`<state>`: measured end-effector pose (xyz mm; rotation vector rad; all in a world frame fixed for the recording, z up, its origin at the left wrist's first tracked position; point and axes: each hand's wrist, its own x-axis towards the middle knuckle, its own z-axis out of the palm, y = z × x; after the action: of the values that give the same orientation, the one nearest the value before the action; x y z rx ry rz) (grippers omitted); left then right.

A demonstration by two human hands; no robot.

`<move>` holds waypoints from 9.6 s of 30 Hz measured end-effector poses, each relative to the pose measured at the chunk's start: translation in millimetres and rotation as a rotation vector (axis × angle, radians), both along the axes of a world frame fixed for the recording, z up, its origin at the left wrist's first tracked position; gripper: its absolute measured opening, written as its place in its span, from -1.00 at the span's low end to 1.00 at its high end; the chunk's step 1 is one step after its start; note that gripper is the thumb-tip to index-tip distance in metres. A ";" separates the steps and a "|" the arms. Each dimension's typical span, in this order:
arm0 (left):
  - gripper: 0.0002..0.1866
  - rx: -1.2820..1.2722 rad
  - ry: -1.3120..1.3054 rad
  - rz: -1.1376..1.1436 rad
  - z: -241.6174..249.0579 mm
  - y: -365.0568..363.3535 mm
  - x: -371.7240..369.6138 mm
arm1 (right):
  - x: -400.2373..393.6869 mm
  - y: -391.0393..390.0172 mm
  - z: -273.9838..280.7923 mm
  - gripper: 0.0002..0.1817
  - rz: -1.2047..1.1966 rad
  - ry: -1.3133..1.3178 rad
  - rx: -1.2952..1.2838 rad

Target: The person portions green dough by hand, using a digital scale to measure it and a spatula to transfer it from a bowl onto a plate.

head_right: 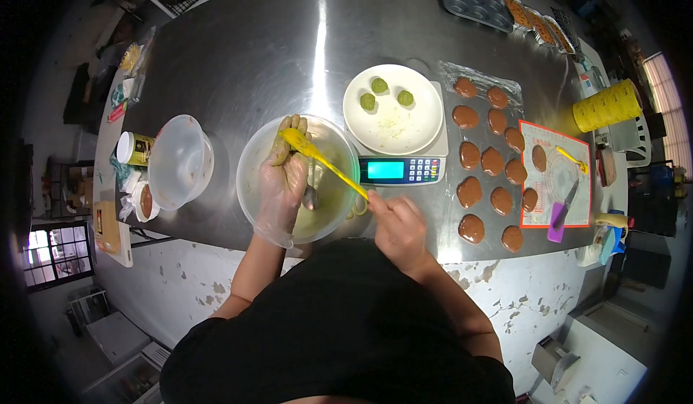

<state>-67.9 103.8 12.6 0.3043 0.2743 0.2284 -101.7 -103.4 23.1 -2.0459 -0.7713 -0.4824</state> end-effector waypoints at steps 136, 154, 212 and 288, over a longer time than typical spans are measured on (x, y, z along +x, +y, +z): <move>-0.52 0.382 0.198 -0.724 -23.9 -60.2 75.9 | 25.7 -87.8 -13.3 -0.70 -0.488 0.675 0.781; -0.39 0.546 0.171 -0.687 -30.9 -74.0 84.3 | 26.9 -89.5 -21.1 -0.70 -0.535 0.664 0.758; -0.45 0.370 0.000 0.113 -17.9 83.5 -14.3 | -42.8 25.5 4.2 -0.67 -0.070 -0.081 -0.122; -0.56 -0.142 0.049 -0.474 -1.6 139.0 -78.1 | 121.3 140.0 3.0 -0.65 -0.172 0.737 0.028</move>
<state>-146.0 242.7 11.0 0.2264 0.2576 -0.2654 19.7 36.7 26.1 -2.0541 -0.1425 0.1802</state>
